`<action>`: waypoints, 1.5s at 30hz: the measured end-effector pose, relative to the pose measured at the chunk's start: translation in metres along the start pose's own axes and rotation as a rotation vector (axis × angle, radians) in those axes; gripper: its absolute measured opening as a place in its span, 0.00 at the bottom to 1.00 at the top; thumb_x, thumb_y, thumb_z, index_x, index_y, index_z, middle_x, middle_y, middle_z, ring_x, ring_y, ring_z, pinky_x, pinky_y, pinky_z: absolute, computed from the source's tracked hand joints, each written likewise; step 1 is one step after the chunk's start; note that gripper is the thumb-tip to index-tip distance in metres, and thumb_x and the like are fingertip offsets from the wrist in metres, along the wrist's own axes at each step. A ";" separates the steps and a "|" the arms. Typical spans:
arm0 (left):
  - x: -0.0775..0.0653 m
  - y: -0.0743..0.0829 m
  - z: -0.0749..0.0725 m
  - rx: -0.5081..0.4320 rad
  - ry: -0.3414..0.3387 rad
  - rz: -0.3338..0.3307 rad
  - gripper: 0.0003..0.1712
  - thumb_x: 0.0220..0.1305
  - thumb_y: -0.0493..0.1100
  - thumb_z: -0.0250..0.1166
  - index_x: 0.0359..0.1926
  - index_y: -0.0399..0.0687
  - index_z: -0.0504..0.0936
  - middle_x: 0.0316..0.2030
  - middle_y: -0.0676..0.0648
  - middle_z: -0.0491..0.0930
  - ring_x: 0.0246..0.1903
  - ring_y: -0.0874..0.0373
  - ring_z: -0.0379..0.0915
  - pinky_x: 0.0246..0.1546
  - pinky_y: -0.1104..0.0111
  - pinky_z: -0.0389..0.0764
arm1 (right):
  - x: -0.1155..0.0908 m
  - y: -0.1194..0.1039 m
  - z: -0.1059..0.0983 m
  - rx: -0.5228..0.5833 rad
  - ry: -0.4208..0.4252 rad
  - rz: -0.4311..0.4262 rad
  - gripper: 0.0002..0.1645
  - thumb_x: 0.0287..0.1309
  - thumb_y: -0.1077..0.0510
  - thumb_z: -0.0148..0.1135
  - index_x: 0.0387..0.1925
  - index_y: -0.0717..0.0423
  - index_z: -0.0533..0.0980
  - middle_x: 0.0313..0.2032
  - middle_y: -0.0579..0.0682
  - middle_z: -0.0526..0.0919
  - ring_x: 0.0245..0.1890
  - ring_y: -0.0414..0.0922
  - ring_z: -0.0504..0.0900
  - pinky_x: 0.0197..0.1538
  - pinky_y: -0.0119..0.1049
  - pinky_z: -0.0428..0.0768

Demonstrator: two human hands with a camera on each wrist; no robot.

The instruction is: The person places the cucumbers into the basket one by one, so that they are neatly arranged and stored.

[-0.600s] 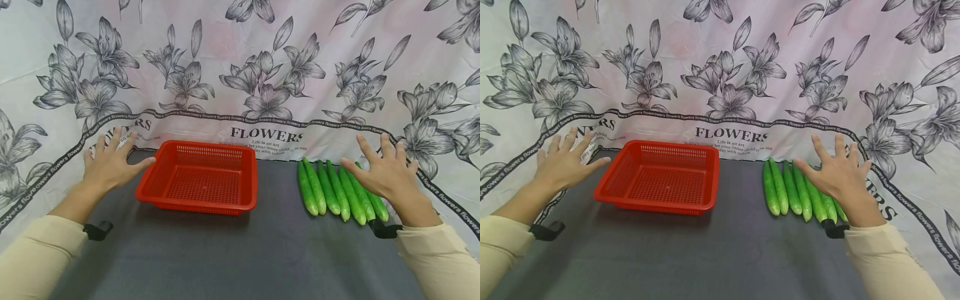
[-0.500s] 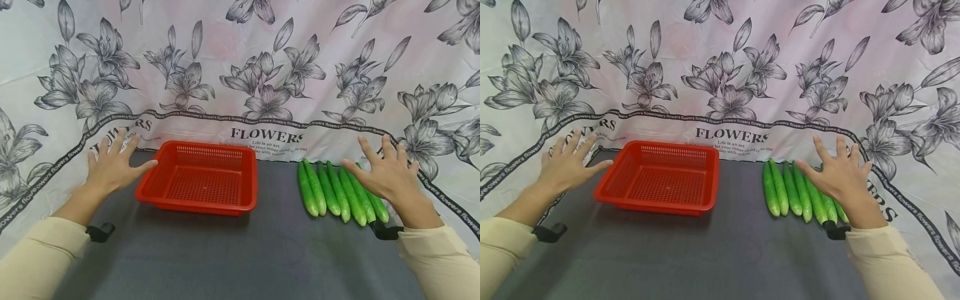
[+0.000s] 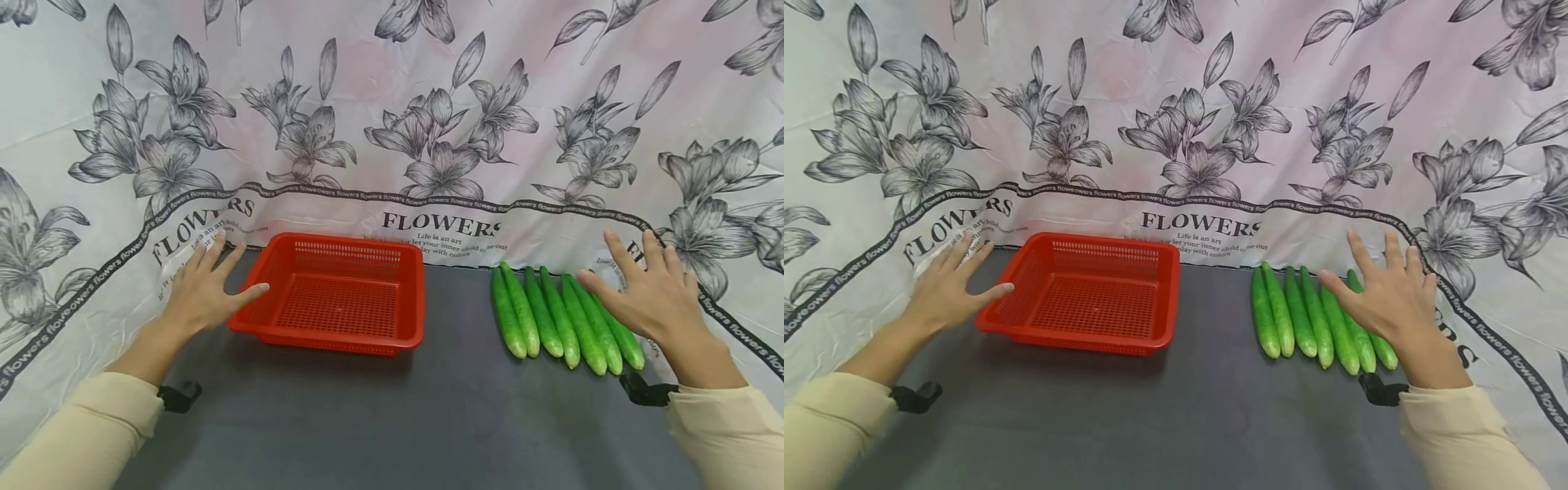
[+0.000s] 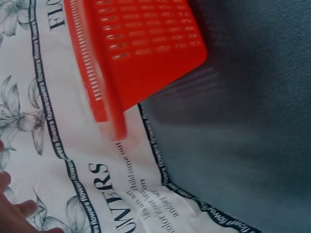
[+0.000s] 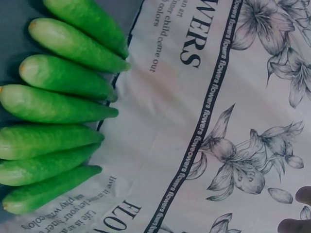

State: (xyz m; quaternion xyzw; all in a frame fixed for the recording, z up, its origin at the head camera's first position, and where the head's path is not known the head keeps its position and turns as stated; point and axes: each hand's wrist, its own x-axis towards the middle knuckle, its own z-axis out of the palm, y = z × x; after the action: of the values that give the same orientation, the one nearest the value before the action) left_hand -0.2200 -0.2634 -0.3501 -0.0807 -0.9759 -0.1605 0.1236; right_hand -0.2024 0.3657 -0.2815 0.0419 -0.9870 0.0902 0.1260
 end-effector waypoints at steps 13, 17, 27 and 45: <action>-0.005 -0.006 0.037 -0.078 -0.012 0.055 0.48 0.60 0.69 0.58 0.72 0.47 0.61 0.74 0.38 0.42 0.66 0.26 0.42 0.55 0.29 0.47 | -0.008 0.026 0.008 0.019 0.009 0.006 0.47 0.66 0.33 0.46 0.76 0.37 0.36 0.71 0.68 0.27 0.66 0.74 0.27 0.55 0.77 0.35; -0.006 -0.008 0.045 -0.090 -0.042 0.047 0.48 0.60 0.69 0.57 0.73 0.48 0.60 0.74 0.39 0.43 0.66 0.28 0.42 0.56 0.30 0.47 | -0.010 0.034 0.010 0.017 0.010 0.003 0.47 0.67 0.34 0.46 0.76 0.39 0.36 0.71 0.71 0.28 0.66 0.74 0.28 0.55 0.76 0.35; -0.010 -0.017 0.059 -0.143 -0.092 0.039 0.46 0.61 0.68 0.59 0.72 0.47 0.62 0.74 0.39 0.42 0.67 0.29 0.41 0.54 0.28 0.47 | -0.011 0.048 0.022 0.046 0.007 -0.014 0.46 0.68 0.37 0.47 0.76 0.41 0.37 0.71 0.70 0.27 0.64 0.77 0.29 0.57 0.75 0.32; -0.012 -0.031 0.068 -0.111 -0.166 0.000 0.49 0.60 0.71 0.57 0.72 0.44 0.61 0.73 0.36 0.43 0.67 0.28 0.39 0.53 0.28 0.49 | -0.006 0.079 0.037 0.147 0.005 -0.011 0.45 0.70 0.43 0.47 0.76 0.49 0.38 0.69 0.76 0.32 0.64 0.79 0.32 0.57 0.75 0.32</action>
State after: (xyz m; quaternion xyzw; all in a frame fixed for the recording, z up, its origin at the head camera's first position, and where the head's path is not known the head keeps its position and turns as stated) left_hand -0.2298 -0.2708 -0.4251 -0.1003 -0.9724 -0.2072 0.0375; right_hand -0.2142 0.4361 -0.3317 0.0560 -0.9772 0.1620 0.1254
